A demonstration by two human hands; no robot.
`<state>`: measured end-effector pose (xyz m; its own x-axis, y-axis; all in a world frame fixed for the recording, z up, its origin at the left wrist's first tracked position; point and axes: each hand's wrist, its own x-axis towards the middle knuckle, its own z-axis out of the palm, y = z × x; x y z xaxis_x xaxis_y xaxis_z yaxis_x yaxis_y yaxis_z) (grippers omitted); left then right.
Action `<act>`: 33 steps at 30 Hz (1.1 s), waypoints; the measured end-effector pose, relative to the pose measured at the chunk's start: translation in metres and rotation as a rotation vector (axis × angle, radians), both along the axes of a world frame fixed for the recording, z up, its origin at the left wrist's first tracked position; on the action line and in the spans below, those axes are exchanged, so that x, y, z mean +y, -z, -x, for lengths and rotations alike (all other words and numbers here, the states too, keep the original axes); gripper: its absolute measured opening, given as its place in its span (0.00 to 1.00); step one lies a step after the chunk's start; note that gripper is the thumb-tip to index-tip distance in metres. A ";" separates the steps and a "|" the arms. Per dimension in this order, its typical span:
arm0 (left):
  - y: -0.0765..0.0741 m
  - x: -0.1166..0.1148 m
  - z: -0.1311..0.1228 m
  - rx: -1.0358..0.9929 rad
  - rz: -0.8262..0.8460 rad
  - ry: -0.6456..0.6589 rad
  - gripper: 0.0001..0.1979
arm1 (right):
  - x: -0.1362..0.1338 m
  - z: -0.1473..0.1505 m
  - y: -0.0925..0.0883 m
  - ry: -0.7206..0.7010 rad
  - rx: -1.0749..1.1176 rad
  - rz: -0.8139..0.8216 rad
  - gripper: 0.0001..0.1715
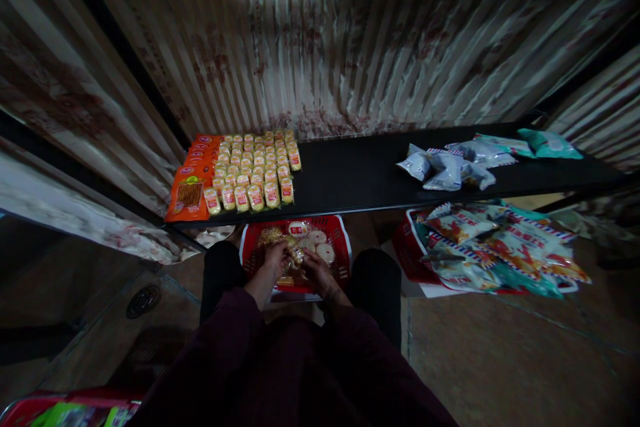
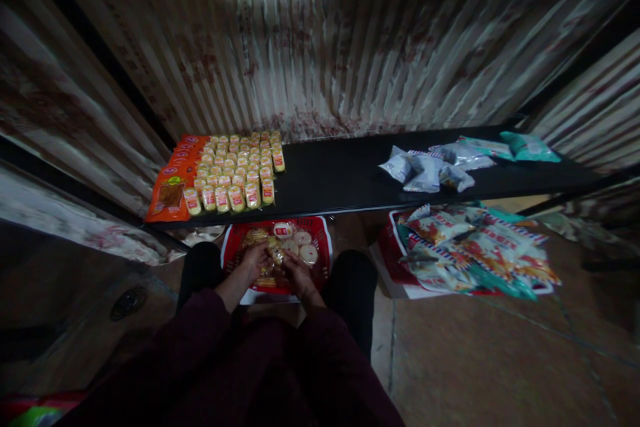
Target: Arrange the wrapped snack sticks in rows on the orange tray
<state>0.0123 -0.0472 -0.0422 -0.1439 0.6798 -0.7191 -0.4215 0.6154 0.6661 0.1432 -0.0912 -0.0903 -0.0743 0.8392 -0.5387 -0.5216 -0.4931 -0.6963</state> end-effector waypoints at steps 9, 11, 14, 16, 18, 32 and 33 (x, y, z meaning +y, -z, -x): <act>-0.006 0.003 -0.005 -0.043 -0.003 -0.024 0.09 | 0.002 0.004 0.000 0.003 0.096 0.029 0.17; -0.006 0.003 -0.005 -0.043 0.021 -0.037 0.08 | 0.003 0.005 0.000 -0.016 0.110 0.015 0.16; -0.007 0.002 -0.005 -0.046 0.038 -0.049 0.06 | 0.004 0.004 -0.001 -0.068 0.108 -0.010 0.15; -0.007 0.002 -0.004 -0.061 0.031 -0.047 0.05 | 0.004 0.003 -0.004 -0.066 0.089 -0.002 0.14; -0.007 0.001 -0.004 -0.073 0.027 -0.048 0.04 | 0.004 0.003 -0.008 -0.050 0.082 -0.001 0.13; 0.006 0.002 -0.007 0.101 -0.078 -0.023 0.09 | -0.001 0.003 -0.015 0.071 -0.353 -0.168 0.26; 0.007 0.003 -0.008 0.146 -0.095 -0.004 0.09 | -0.001 0.004 -0.017 0.046 -0.384 -0.201 0.25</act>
<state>0.0202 -0.0440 -0.0497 -0.2450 0.7427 -0.6232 -0.3184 0.5455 0.7753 0.1392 -0.0924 -0.0731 0.1396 0.9281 -0.3451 -0.2246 -0.3097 -0.9239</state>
